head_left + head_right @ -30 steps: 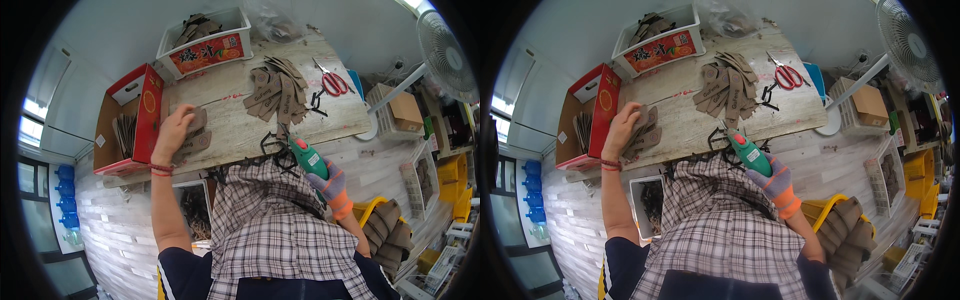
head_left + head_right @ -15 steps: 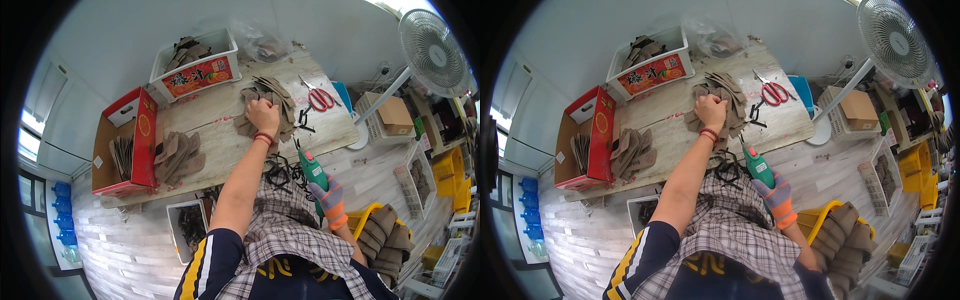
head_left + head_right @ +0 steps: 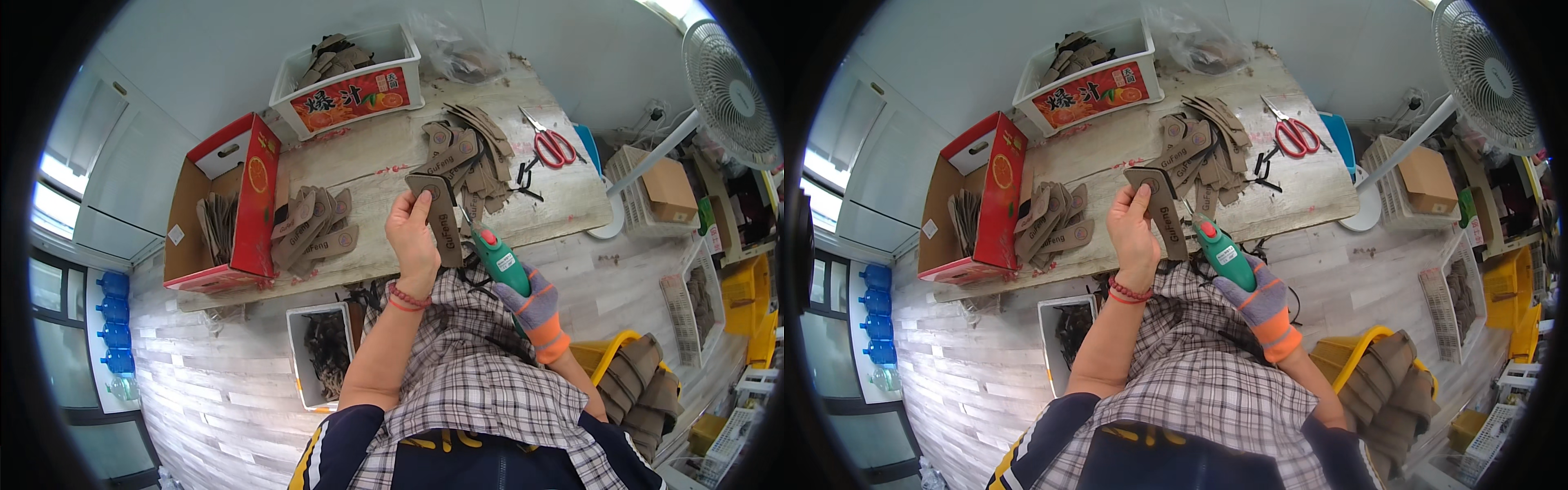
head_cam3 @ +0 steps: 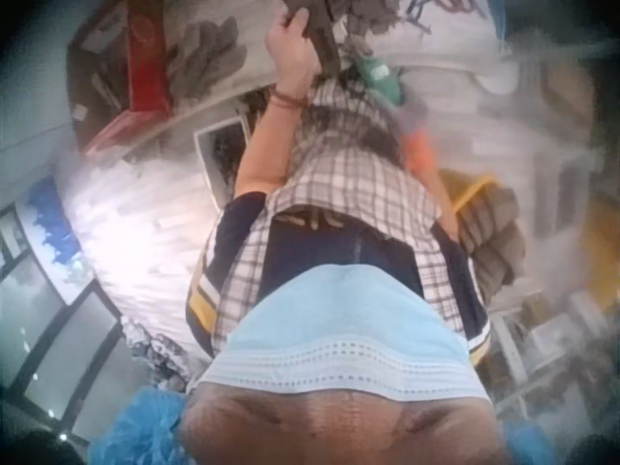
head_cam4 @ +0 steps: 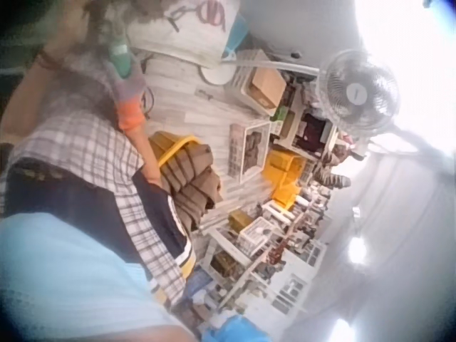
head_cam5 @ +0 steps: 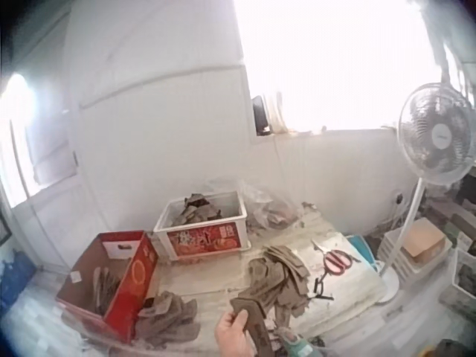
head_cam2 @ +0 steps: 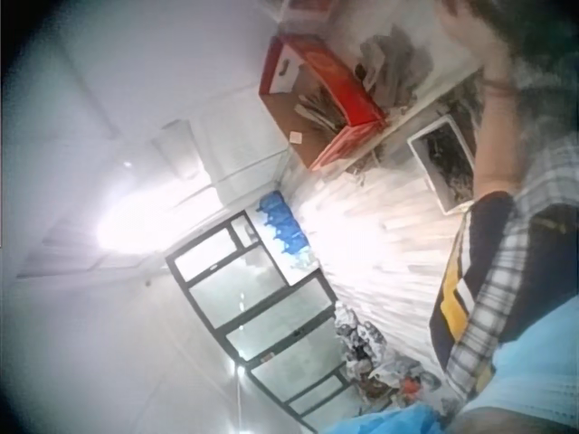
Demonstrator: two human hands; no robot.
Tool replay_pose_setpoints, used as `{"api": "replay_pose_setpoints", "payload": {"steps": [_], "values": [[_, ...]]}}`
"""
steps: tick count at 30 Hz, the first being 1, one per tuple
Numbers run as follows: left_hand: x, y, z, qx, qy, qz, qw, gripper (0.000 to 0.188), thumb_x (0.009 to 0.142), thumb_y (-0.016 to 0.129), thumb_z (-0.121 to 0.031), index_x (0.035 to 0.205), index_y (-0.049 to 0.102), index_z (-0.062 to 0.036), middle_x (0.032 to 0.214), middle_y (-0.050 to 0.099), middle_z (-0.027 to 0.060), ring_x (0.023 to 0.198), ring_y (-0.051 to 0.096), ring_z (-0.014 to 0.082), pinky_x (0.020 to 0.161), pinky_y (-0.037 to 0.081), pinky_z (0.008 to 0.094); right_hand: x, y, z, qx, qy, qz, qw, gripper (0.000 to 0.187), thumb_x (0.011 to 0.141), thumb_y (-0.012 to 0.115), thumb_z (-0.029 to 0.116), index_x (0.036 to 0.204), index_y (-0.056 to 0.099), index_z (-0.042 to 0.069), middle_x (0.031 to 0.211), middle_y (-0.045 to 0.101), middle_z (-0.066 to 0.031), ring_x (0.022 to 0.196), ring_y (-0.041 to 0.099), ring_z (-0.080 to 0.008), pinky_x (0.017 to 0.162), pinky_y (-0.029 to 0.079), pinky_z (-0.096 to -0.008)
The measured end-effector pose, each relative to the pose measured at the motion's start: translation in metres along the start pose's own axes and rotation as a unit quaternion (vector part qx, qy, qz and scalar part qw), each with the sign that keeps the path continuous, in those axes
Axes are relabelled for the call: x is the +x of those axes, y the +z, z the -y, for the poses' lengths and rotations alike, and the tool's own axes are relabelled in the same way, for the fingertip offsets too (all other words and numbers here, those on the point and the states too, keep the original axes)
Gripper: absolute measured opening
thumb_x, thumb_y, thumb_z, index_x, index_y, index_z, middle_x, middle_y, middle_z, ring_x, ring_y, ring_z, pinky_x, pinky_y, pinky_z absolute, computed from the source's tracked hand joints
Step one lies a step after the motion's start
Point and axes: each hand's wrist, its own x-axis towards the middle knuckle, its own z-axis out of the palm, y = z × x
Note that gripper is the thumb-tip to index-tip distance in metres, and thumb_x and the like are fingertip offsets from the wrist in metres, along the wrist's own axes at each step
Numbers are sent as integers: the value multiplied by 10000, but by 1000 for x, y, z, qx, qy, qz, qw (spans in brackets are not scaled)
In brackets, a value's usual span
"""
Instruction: The person uses a green rotary tool to trim the edges of small brown cardboard tags labeled 'GuFeng' on a cluttered workbench. The person repeatedly picks up tags, trims them, and places them back on the table.
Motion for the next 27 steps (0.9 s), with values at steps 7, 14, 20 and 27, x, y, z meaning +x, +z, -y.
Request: {"api": "replay_pose_setpoints", "payload": {"steps": [7, 14, 20, 27], "values": [[-14, 13, 11, -27, -37, -24, 999, 50, 872, 605, -46, 899, 612, -5, 840, 647, 36, 711, 578, 86, 659, 470, 215, -3, -1, 5, 19, -9, -1, 1000, 477, 753, 771, 197, 1134, 571, -7, 867, 642, -35, 735, 556, -69, 656, 476, -227], [-22, 11, 20, -16, -72, -3, 997, 67, 874, 607, -63, 906, 625, -7, 863, 670, 57, 720, 616, 110, 670, 498, 233, -2, -4, 4, 19, -36, -19, 999, 408, 788, 722, 126, 1132, 559, -22, 843, 630, -29, 653, 546, -64, 570, 455, -215], [-30, 15, 13, 14, -84, 23, 996, 76, 873, 603, -58, 907, 634, 2, 859, 675, 58, 715, 616, 103, 668, 491, 218, -1, -5, 9, 77, -12, -22, 997, 448, 757, 767, 141, 1122, 567, -25, 874, 634, -25, 746, 550, -63, 648, 477, -215], [-32, 8, 8, 81, -93, 34, 992, 128, 892, 584, -73, 965, 635, 19, 863, 666, 44, 725, 602, 85, 678, 487, 216, 0, -11, 9, 58, -19, -10, 998, 451, 751, 774, 160, 1110, 572, -24, 870, 636, -43, 748, 561, -71, 647, 487, -226]]}}
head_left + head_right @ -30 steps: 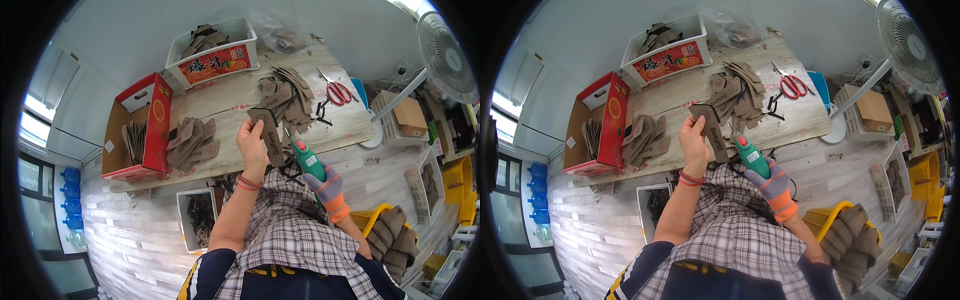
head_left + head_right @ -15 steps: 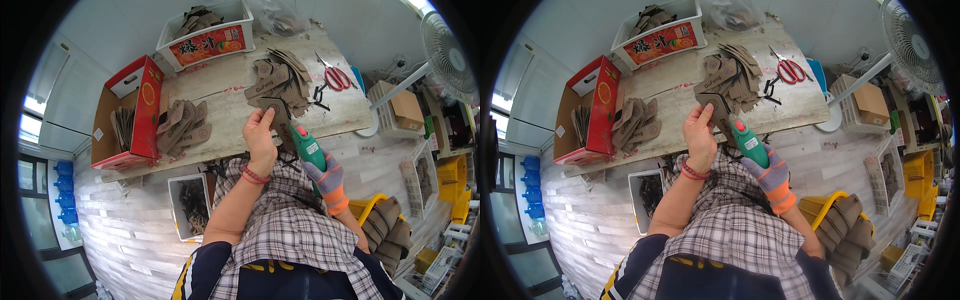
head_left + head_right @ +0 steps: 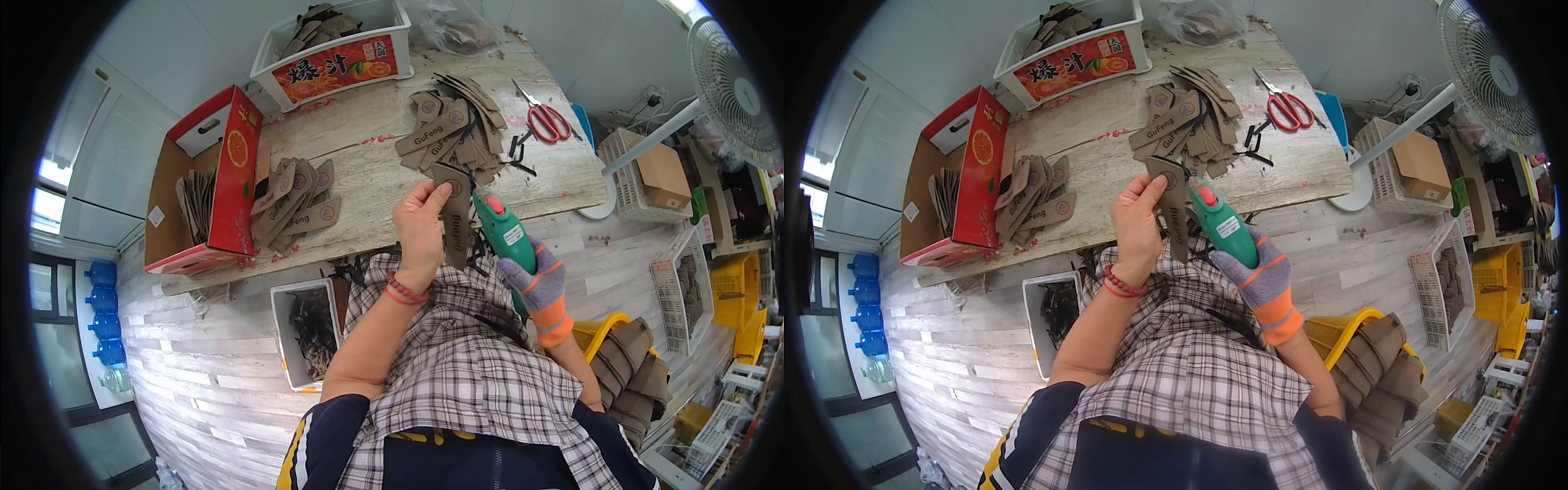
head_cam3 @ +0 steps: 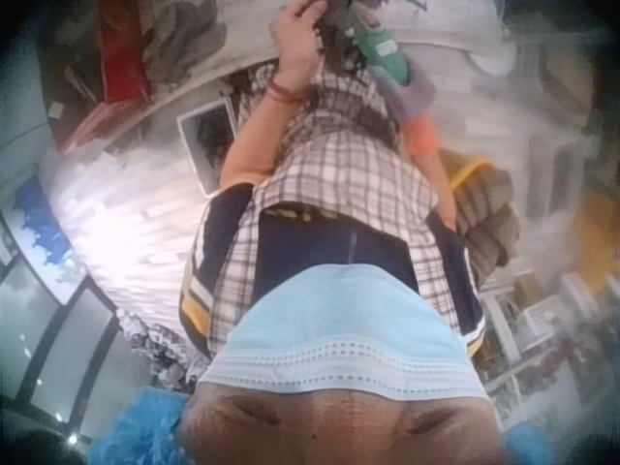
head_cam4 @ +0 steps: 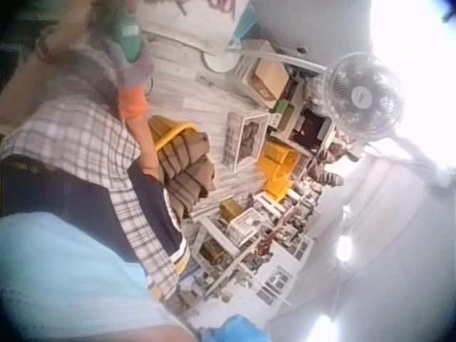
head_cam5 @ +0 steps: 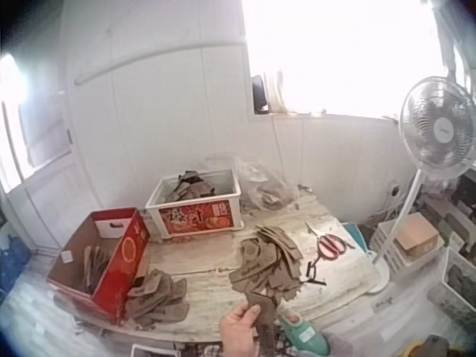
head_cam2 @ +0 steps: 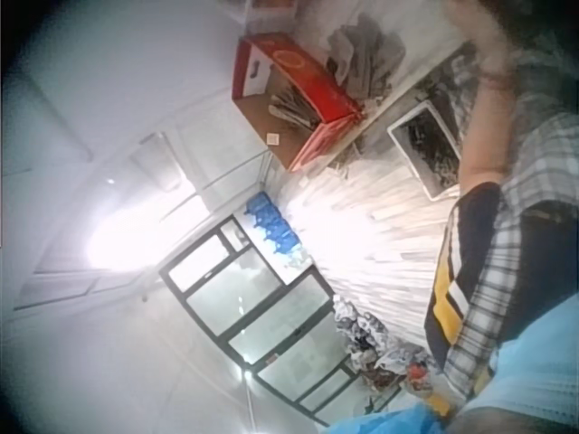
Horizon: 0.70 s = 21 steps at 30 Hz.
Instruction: The person uses a green rotary tool to trim the edges of small brown cardboard tags labeled 'GuFeng' on a cluttered workbench. The person repeatedly picks up tags, trims them, and places them back on the table.
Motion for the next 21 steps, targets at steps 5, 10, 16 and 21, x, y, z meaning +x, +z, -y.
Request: {"api": "replay_pose_setpoints", "payload": {"steps": [5, 10, 16, 21], "values": [[11, -6, -6, 69, 66, 13, 995, 147, 914, 565, -93, 968, 630, 27, 863, 658, 32, 734, 589, 71, 675, 483, 209, -3, -2, 6, -33, 5, 16, 999, 466, 749, 775, 187, 1114, 576, -23, 884, 646, -54, 762, 574, -83, 671, 492, -233], [22, -18, -10, 191, 102, 53, 975, 163, 925, 549, -93, 985, 621, 40, 875, 649, 35, 758, 576, 54, 684, 471, 197, -3, -4, 0, -43, -7, 19, 999, 480, 743, 776, 191, 1127, 577, -18, 889, 656, -63, 781, 588, -93, 700, 496, -246], [17, -13, -22, 299, 169, 82, 936, 129, 883, 569, -63, 927, 603, 54, 788, 571, 43, 725, 513, 117, 678, 417, 233, -1, -4, -3, -54, -15, 14, 998, 489, 737, 778, 196, 1130, 577, -14, 886, 663, -73, 780, 604, -102, 700, 502, -255], [14, -13, -21, 282, 158, 115, 939, 114, 874, 571, -51, 904, 599, 56, 774, 563, 52, 708, 519, 129, 658, 417, 241, 0, -4, -2, -47, -19, 11, 999, 496, 735, 779, 197, 1132, 574, -18, 877, 662, -73, 758, 604, -101, 677, 505, -254]]}}
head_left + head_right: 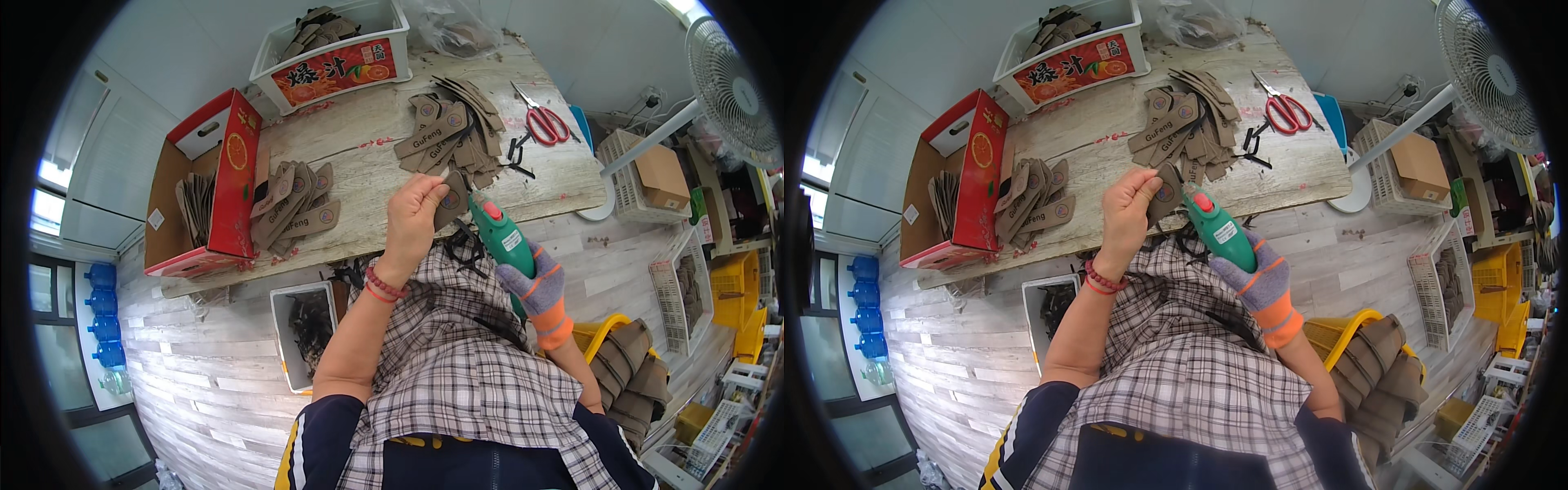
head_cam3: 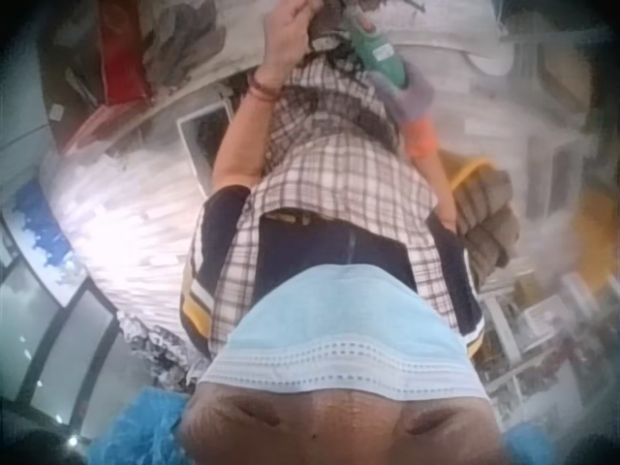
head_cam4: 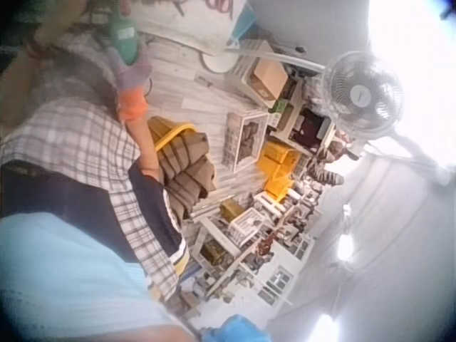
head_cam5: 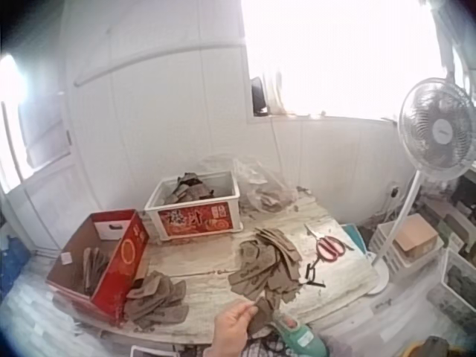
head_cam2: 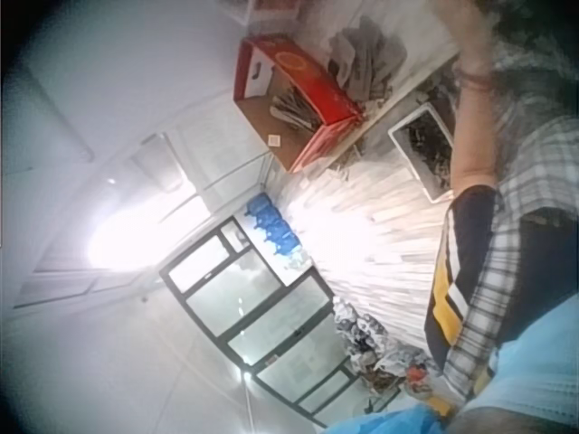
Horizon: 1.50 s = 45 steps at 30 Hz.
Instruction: The person uses a green rotary tool to trim the edges of small brown cardboard tags labeled 'GuFeng' on a cluttered workbench. The person repeatedly picks up tags, trims them, and places them back on the table.
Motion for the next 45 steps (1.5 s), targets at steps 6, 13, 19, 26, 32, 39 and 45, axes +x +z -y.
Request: {"api": "replay_pose_setpoints", "payload": {"steps": [6, 13, 19, 26, 32, 39, 45], "values": [[1, -6, -7, 48, 13, 57, 997, 111, 868, 575, -50, 894, 596, 56, 757, 544, 67, 694, 520, 145, 643, 416, 255, 2, -3, 13, 17, 18, 10, 1000, 509, 734, 780, 201, 1136, 569, -30, 863, 661, -74, 748, 602, -97, 661, 504, -253], [13, -28, -14, 140, 15, 133, 981, 115, 889, 542, -48, 926, 606, 39, 787, 559, 47, 756, 532, 122, 690, 416, 238, 7, -4, 8, -18, -6, 31, 999, 522, 739, 778, 220, 1147, 566, -28, 889, 668, -86, 782, 606, -101, 693, 502, -253], [27, -41, -27, 300, 128, 150, 933, 122, 880, 555, -117, 885, 605, -6, 770, 532, 79, 745, 521, 237, 699, 399, 320, 6, -3, 12, -10, -4, 44, 999, 524, 747, 772, 207, 1165, 557, -25, 913, 666, -84, 803, 606, -105, 713, 501, -254], [32, -42, -41, 340, 164, 173, 910, 121, 871, 561, -145, 843, 593, -32, 751, 502, 69, 747, 482, 252, 728, 359, 339, 6, -4, 11, 3, 2, 48, 999, 524, 749, 770, 193, 1175, 553, -23, 925, 663, -80, 809, 604, -96, 718, 501, -244], [34, -43, -47, 373, 192, 207, 884, 117, 858, 568, -144, 821, 589, -34, 758, 513, 70, 741, 491, 261, 711, 364, 348, 7, -5, 12, -2, 3, 65, 998, 526, 750, 769, 190, 1177, 550, -24, 920, 661, -78, 804, 601, -95, 716, 500, -240], [33, -96, -44, 395, 174, 131, 893, 172, 895, 514, -163, 882, 605, -18, 773, 562, 109, 798, 547, 272, 712, 432, 340, 6, 1, 9, 30, 39, 50, 998, 499, 750, 769, 173, 1149, 557, -39, 932, 653, -67, 804, 592, -94, 720, 494, -239], [60, -201, -15, 563, 65, -55, 822, 178, 845, 545, -168, 964, 617, -56, 892, 565, 112, 896, 527, 285, 782, 418, 396, 3, -9, 8, 41, 48, 37, 997, 469, 758, 761, 146, 1143, 561, -35, 914, 642, -59, 781, 566, -82, 688, 481, -227]]}}
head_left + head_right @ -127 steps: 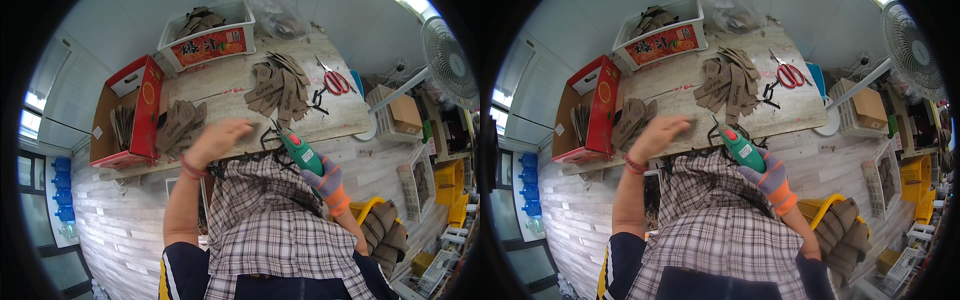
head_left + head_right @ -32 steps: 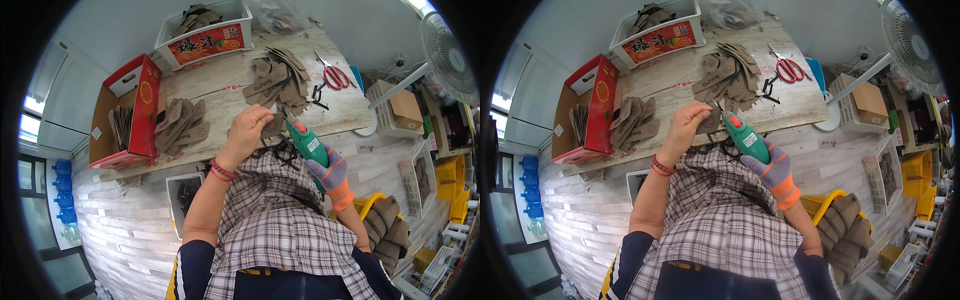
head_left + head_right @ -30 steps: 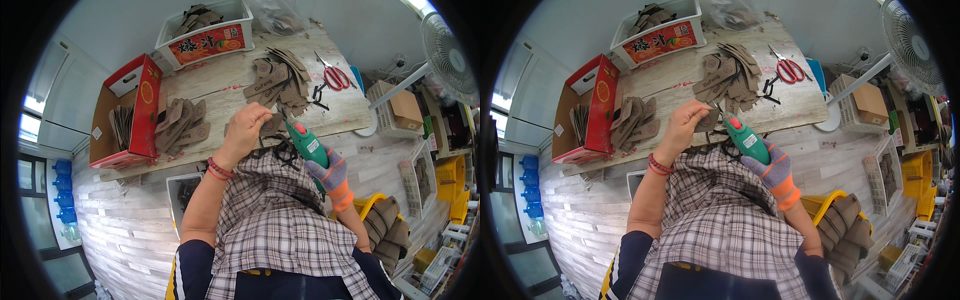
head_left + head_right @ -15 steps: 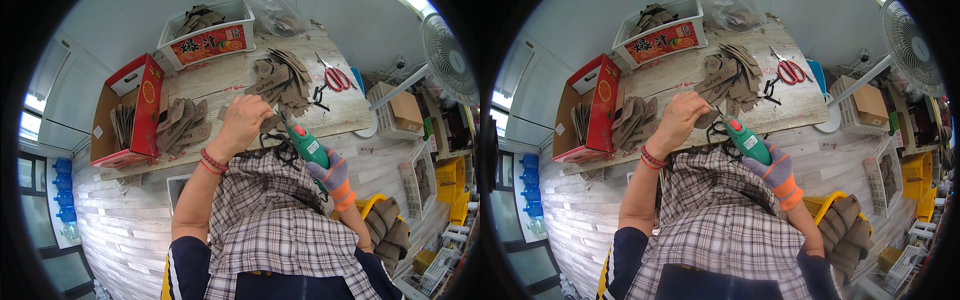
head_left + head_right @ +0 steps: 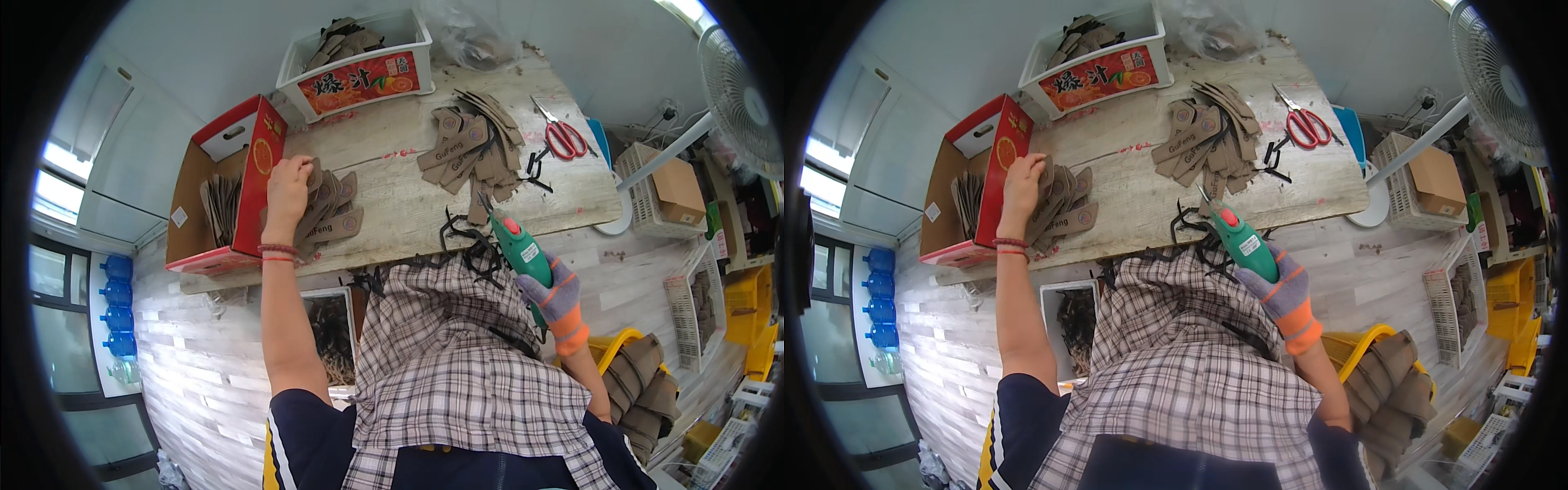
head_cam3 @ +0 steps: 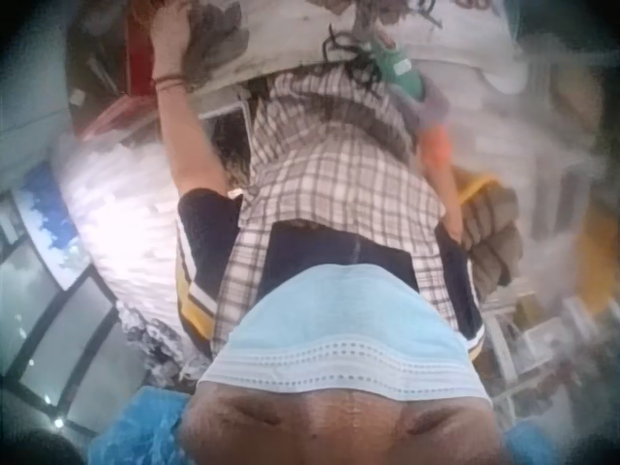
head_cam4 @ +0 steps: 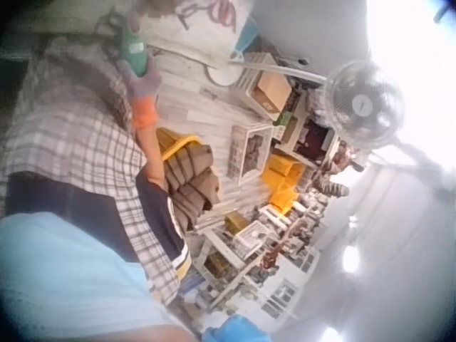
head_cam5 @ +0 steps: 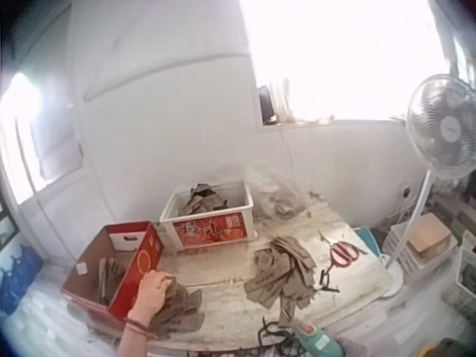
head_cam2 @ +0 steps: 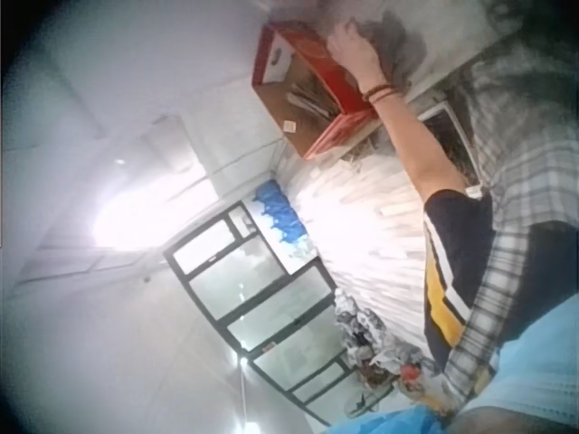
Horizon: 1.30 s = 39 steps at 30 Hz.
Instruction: The person uses a green rotary tool to trim the edges of small brown cardboard tags labeled 'GuFeng' on a cluttered workbench. The person repeatedly picks up tags, trims them, and places them back on the table.
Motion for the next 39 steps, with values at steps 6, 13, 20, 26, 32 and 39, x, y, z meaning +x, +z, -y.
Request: {"api": "replay_pose_setpoints", "payload": {"steps": [6, 13, 20, 26, 32, 39], "values": [[35, 83, -87, -66, 146, -129, 979, 192, 792, 622, -165, 971, 631, -95, 934, 553, 98, 929, 497, 282, 826, 391, 407, 3, -7, -22, -13, -16, -59, 998, 455, 762, 763, 189, 1108, 573, -39, 901, 645, -57, 757, 560, -77, 676, 474, -228], [39, 193, -185, -163, 63, -93, 980, 237, 706, 697, -106, 889, 555, -59, 918, 519, 95, 919, 480, 290, 810, 378, 409, 5, -17, -32, -20, -11, -96, 995, 431, 765, 758, 205, 1079, 584, -34, 869, 647, -63, 741, 561, -80, 648, 470, -234], [15, 148, -173, -430, -140, -90, 887, 182, 779, 651, -23, 907, 523, -18, 810, 554, 74, 729, 534, 198, 668, 441, 317, 13, -1, -28, -21, -11, -98, 995, 459, 749, 772, 209, 1094, 579, -25, 852, 642, -60, 738, 561, -81, 645, 473, -232], [-19, 92, -182, -733, -212, -69, 643, 71, 873, 586, -29, 930, 616, 2, 850, 645, 35, 711, 572, 81, 660, 464, 222, 14, 21, -18, -34, -24, -66, 997, 489, 745, 776, 218, 1123, 567, -11, 864, 646, -64, 747, 570, -87, 664, 482, -241], [-43, 90, -197, -783, -262, -57, 562, 56, 867, 604, -41, 913, 622, -14, 863, 667, 58, 735, 619, 113, 679, 509, 244, 9, 22, -14, -26, -61, -57, 996, 489, 743, 780, 219, 1122, 569, -6, 868, 654, -60, 762, 582, -91, 678, 488, -252], [-55, 99, -210, -799, -270, -45, 535, 43, 863, 611, -41, 894, 632, -19, 859, 672, 62, 723, 625, 115, 652, 515, 245, 6, 18, -10, -44, -25, -60, 997, 457, 747, 777, 196, 1107, 580, -5, 845, 650, -47, 730, 578, -76, 643, 485, -235]]}}
